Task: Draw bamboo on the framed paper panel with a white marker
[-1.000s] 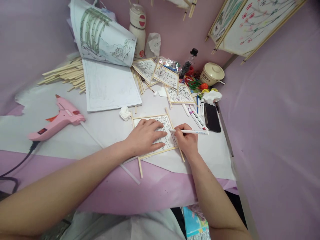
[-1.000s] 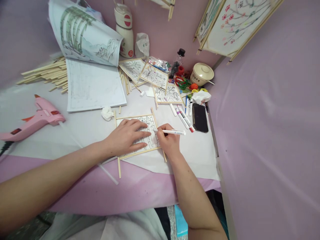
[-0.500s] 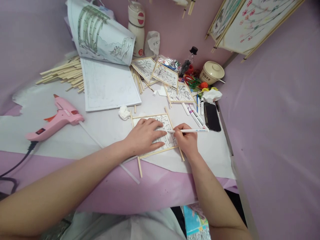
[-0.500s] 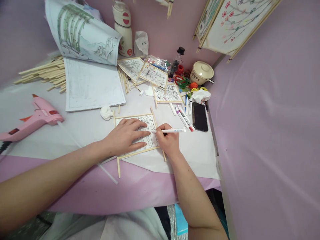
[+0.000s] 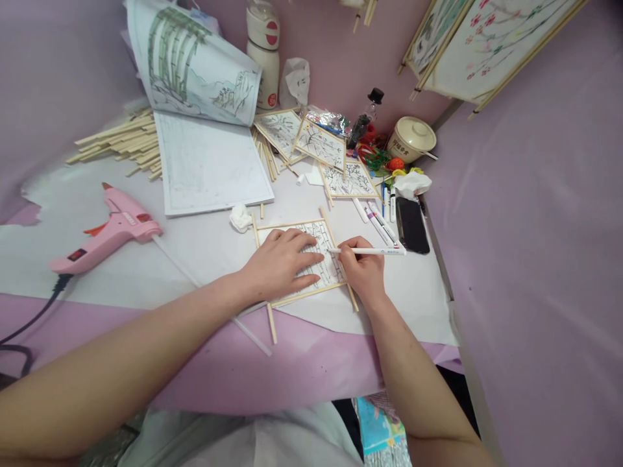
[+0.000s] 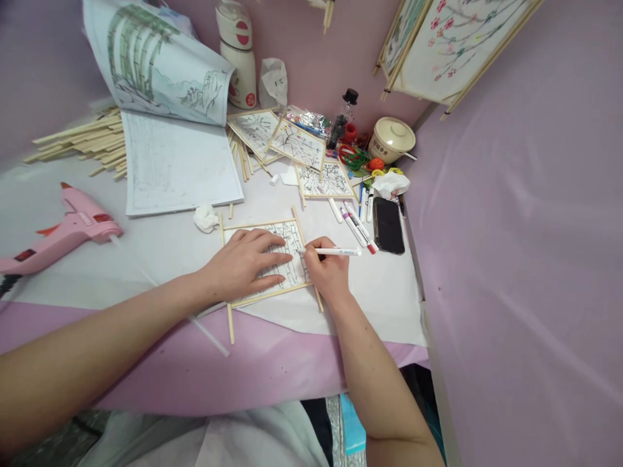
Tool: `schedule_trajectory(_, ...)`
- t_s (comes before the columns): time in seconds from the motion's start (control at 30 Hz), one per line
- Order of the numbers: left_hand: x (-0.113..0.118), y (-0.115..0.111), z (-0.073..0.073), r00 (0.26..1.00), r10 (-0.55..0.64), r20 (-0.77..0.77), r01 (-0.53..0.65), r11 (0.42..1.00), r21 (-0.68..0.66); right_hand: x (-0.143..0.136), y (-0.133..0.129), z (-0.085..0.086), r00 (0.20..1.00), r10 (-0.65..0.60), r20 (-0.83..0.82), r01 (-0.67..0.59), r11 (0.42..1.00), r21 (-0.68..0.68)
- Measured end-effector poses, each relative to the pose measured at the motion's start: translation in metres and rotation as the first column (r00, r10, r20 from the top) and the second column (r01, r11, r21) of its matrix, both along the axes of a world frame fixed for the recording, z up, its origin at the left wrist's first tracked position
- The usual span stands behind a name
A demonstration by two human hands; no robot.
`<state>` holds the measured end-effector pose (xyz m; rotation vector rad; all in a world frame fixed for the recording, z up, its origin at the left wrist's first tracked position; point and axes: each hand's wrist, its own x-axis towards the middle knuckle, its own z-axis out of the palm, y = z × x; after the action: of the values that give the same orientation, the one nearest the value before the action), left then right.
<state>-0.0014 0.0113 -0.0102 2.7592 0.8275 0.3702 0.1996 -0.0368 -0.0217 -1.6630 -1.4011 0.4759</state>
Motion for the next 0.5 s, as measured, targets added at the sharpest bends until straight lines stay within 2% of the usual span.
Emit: schedule_trajectory(0.5, -0.0009, 0.0002, 0.0, 1.0, -0.004, 0.003, 0.004, 1.0, 0.001, -0.0008, -0.0009, 0.002, 1.0, -0.022, 0.012, 0.021, 1.0, 0.02)
